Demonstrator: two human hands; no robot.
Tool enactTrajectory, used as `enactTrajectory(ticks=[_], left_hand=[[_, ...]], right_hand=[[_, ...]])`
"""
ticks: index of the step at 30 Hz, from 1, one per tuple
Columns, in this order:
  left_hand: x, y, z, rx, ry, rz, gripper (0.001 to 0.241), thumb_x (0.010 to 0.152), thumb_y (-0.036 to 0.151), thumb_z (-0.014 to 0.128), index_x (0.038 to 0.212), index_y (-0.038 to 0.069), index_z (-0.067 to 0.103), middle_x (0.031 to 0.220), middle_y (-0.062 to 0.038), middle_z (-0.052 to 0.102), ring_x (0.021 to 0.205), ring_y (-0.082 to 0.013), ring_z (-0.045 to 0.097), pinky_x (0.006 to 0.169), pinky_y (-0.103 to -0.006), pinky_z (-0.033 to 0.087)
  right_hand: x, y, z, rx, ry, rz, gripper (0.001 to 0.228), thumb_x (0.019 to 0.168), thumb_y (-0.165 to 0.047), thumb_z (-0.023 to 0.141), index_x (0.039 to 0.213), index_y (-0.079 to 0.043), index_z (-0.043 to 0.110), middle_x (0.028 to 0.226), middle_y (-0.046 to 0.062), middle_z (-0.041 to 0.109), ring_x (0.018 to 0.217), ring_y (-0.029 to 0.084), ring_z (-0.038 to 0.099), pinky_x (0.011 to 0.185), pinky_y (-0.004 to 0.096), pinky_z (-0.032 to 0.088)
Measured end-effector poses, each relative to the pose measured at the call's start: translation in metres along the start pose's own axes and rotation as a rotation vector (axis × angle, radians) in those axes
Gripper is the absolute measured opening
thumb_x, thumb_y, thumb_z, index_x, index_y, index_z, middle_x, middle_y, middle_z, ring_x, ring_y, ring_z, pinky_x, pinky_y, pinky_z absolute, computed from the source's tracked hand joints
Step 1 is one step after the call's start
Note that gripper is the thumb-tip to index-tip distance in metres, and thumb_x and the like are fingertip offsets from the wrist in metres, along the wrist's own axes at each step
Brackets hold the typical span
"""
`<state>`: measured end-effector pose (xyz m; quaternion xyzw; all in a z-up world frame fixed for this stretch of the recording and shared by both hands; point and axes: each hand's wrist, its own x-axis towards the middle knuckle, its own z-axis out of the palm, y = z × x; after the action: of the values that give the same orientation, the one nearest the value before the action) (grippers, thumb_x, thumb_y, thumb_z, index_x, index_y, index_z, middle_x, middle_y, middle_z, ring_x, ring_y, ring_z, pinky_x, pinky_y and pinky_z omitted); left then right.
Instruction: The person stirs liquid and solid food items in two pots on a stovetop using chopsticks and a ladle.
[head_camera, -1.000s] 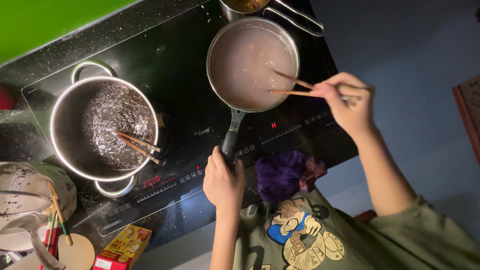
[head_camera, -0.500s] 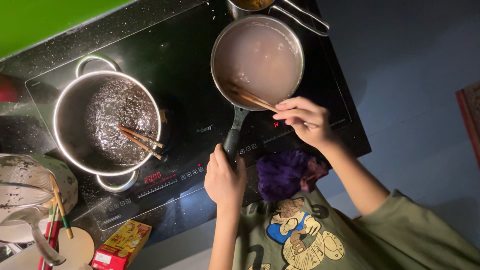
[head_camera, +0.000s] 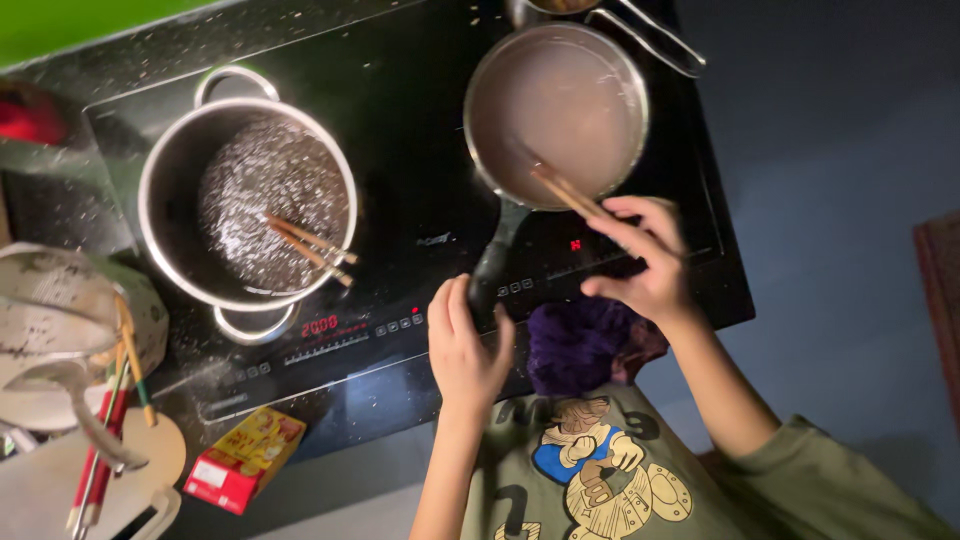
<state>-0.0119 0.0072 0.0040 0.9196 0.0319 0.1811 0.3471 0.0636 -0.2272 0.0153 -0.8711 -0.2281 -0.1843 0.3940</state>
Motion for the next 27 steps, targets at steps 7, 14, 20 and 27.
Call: enactTrajectory(ticks=[7,14,20,27], left_hand=[[-0.025,-0.022,-0.031,-0.193,0.136,0.019,0.051,0.082,0.0,0.077,0.128,-0.004,0.056,0.125,-0.022,0.06,0.114,-0.0376,0.062,0.097,-0.0415,0.053],[-0.043,-0.051,-0.084,-0.193,0.268,0.128,0.035,0.078,-0.004,0.075,0.111,-0.003,0.064,0.105,-0.017,0.068,0.093,-0.0344,0.068,0.083,-0.0399,0.056],[-0.064,-0.084,-0.142,-0.107,0.412,0.194,0.02,0.077,-0.005,0.07,0.096,-0.001,0.068,0.083,-0.012,0.068,0.073,-0.0287,0.07,0.067,-0.0363,0.059],[-0.092,-0.122,-0.195,-0.035,0.469,0.06,0.012,0.077,-0.005,0.07,0.089,-0.001,0.068,0.075,-0.009,0.067,0.066,-0.0257,0.067,0.062,-0.035,0.055]], right_hand=[[-0.017,-0.051,0.014,-0.067,0.226,-0.138,0.044,0.093,-0.041,0.067,0.108,-0.001,0.072,0.117,0.014,0.06,0.113,0.031,0.056,0.098,0.045,0.049],[-0.002,-0.143,0.085,0.267,-0.05,-0.317,0.018,0.087,-0.013,0.07,0.101,-0.003,0.072,0.1,0.011,0.068,0.087,0.027,0.066,0.081,0.039,0.056],[0.018,-0.202,0.134,0.455,-0.211,-0.315,0.03,0.083,-0.002,0.075,0.112,-0.003,0.069,0.101,0.011,0.067,0.088,0.025,0.068,0.081,0.033,0.057],[0.045,-0.256,0.233,0.643,-0.614,0.082,0.088,0.077,-0.016,0.09,0.151,0.0,0.046,0.106,0.004,0.064,0.086,0.012,0.057,0.075,0.025,0.052]])
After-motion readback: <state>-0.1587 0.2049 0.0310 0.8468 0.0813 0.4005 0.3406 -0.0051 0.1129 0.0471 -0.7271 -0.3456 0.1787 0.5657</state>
